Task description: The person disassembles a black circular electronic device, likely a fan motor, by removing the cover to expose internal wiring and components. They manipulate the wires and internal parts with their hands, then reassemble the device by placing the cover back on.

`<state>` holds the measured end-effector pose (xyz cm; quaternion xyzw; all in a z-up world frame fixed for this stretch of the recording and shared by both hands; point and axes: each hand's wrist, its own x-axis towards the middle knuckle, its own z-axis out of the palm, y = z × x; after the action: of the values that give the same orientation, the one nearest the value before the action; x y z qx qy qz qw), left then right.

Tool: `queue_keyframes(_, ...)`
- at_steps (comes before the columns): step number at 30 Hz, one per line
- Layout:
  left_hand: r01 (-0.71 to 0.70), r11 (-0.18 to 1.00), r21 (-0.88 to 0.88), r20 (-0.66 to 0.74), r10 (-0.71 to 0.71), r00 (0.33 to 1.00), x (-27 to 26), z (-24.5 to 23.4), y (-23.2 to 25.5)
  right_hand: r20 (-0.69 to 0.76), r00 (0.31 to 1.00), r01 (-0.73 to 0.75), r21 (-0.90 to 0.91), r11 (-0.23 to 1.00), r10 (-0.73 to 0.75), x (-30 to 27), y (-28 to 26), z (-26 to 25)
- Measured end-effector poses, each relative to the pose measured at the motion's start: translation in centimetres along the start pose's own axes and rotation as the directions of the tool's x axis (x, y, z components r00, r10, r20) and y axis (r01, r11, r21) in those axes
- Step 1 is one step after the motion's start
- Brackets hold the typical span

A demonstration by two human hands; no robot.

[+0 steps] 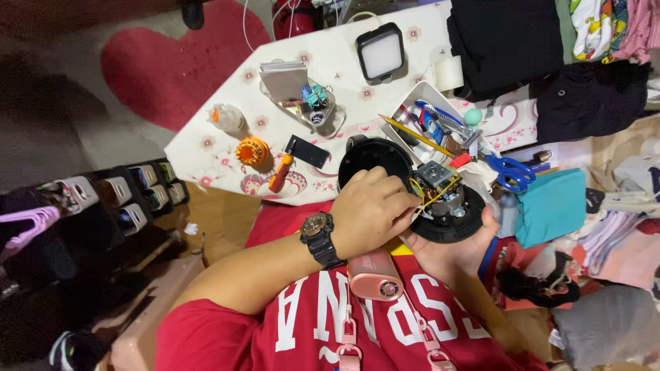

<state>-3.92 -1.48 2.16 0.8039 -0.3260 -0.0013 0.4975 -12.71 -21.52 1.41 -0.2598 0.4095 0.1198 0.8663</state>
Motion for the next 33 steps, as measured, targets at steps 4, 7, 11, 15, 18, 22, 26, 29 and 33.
queue_keyframes(4, 0.013, 1.0, -0.027, -0.021, -0.014, 1.0, -0.1, 0.4, -0.3, 0.062, 0.998, 0.019, 0.057, 0.998, -0.023, 0.0, 0.4, 0.2)
queue_keyframes(7, 0.019, 0.999, -0.034, -0.023, -0.02, 1.0, -0.2, 0.7, -0.6, 0.026, 0.999, 0.028, 0.044, 0.999, -0.029, 0.0, 0.4, 0.2)
queue_keyframes(11, 0.033, 0.999, -0.043, -0.022, -0.034, 0.999, -0.3, 0.8, -0.9, -0.022, 0.998, 0.052, 0.007, 0.999, -0.052, 0.0, 0.4, 0.4)
queue_keyframes(15, 0.059, 0.997, -0.051, -0.029, -0.061, 0.998, -0.3, 0.9, -1.0, 0.021, 0.998, 0.053, 0.099, 0.994, -0.056, 0.0, 0.5, 0.5)
queue_keyframes(18, 0.09, 0.994, -0.056, -0.02, -0.091, 0.996, -0.3, 1.0, -1.0, 0.007, 0.997, 0.081, 0.027, 0.996, -0.081, 0.0, 0.7, 0.6)
queue_keyframes(22, 0.115, 0.993, -0.039, -0.012, -0.116, 0.993, -0.3, 1.1, -1.1, -0.023, 0.998, 0.062, -0.056, 0.997, -0.063, 0.1, 0.6, 0.6)
queue_keyframes(26, 0.136, 0.99, -0.027, -0.014, -0.137, 0.991, -0.3, 1.3, -1.0, -0.023, 0.997, 0.072, -0.077, 0.994, -0.074, 0.1, 0.7, 0.6)
queue_keyframes(29, 0.143, 0.99, -0.019, -0.018, -0.143, 0.99, -0.3, 1.5, -1.1, -0.027, 0.995, 0.089, -0.097, 0.991, -0.092, 0.2, 0.8, 0.7)
queue_keyframes(33, 0.144, 0.989, -0.027, -0.034, -0.145, 0.989, -0.4, 1.6, -1.1, -0.034, 0.994, 0.101, -0.114, 0.988, -0.106, 0.2, 0.8, 0.9)
